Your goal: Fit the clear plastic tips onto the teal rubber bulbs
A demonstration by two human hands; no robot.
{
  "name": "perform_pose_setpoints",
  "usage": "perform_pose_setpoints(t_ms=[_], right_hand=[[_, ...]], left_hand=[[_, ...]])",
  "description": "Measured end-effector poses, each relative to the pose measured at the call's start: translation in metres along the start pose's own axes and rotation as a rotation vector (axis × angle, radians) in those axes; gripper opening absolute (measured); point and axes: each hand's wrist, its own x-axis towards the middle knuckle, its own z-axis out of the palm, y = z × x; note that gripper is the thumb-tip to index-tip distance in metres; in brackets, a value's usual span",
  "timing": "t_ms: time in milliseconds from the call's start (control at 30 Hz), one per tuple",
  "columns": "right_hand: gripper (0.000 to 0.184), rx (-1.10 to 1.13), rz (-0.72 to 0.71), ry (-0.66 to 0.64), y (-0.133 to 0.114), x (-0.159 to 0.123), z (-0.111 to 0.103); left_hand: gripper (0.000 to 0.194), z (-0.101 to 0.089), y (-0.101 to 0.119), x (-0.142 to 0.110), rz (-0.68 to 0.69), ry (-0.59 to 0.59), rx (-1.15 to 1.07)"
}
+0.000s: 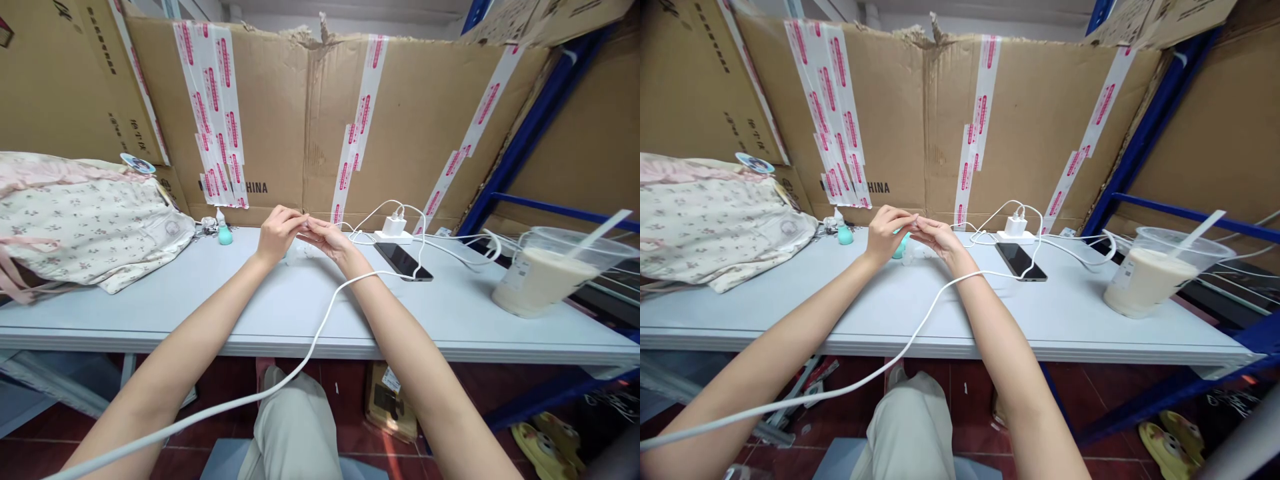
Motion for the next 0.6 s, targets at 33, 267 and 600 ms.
perform_pose_setpoints(t_ms=[33,267,600], right_hand=[[0.011,-0.001,0.035,-0.015,-0.003,-0.001,-0.001],[0.023,-0.028,0.157,-0.062,-0.019,-0.011,0.000],[0.009,-0.068,0.104,-0.024,-0.024,-0.013,0.000]], left_hand=[[0.022,0.000,0.001,0.000,0.008,0.001,-0.008],[0.019,0.002,0.005,0.001,0.043,0.053,-0.064],[0.017,0.004,0.019,0.008,-0.370,0.100,-0.148]])
